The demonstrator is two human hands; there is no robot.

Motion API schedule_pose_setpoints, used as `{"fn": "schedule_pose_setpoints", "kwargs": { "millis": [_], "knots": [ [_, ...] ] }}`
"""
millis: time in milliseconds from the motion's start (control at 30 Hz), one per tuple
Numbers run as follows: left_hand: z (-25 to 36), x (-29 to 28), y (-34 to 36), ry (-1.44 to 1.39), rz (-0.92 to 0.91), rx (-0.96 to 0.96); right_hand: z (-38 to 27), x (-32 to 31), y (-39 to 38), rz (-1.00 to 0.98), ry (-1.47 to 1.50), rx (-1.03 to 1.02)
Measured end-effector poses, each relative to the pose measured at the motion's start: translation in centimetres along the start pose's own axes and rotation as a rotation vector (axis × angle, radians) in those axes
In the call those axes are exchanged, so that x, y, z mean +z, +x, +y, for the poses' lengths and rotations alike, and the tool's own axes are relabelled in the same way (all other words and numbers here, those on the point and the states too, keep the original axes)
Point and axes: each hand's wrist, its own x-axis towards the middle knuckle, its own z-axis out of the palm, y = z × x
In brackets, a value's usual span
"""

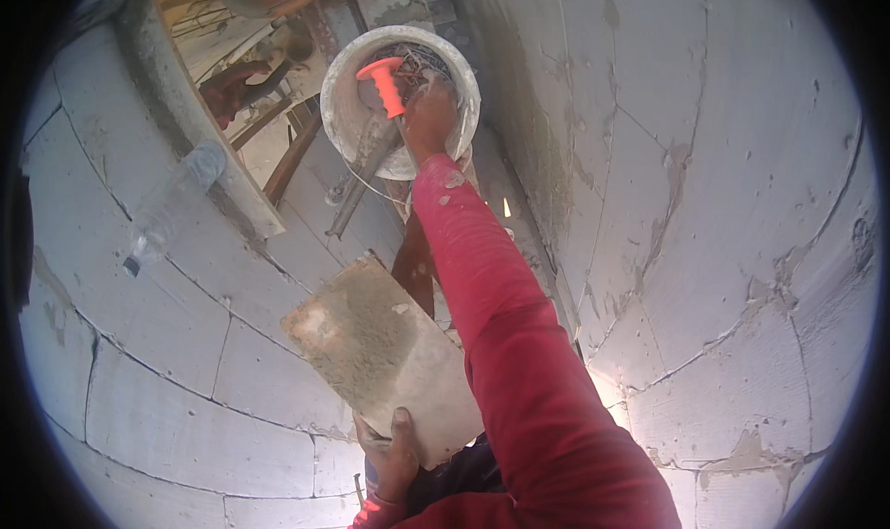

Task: The person installs white tiles on a wall using a trowel to apply adhesive and a hammer to tap them into place. They repeatedly retrieve tiles and tools from a bucket, apply adhesive to the wall, position tiles, and secure them with a hammer.

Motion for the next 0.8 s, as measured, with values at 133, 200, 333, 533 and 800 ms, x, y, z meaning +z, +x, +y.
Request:
{"fn": "schedule_pose_setpoints", "kwargs": {
  "millis": [133,200,333,533,800],
  "knots": [
    [-0.1,0.3,0.1,-0.029,0.010,-0.007,-3.0,-1.6,2.1,-0.112,-0.036,0.075],
    [0.0,0.3,0.2,-0.020,0.019,0.014,-1.5,-0.7,2.8,-0.051,-0.107,-0.006],
    [-0.1,0.4,0.2,-0.070,0.042,0.021,-1.5,-0.6,3.4,-0.260,-0.219,0.002],
    [0.2,-0.6,-0.1,-0.109,0.041,-0.010,-1.0,0.4,2.6,-0.145,-0.281,-0.050],
    [1.1,-3.2,0.1,-0.048,0.009,-0.015,-5.4,-2.3,0.0,-0.021,-0.215,-0.055]
  ]
}}
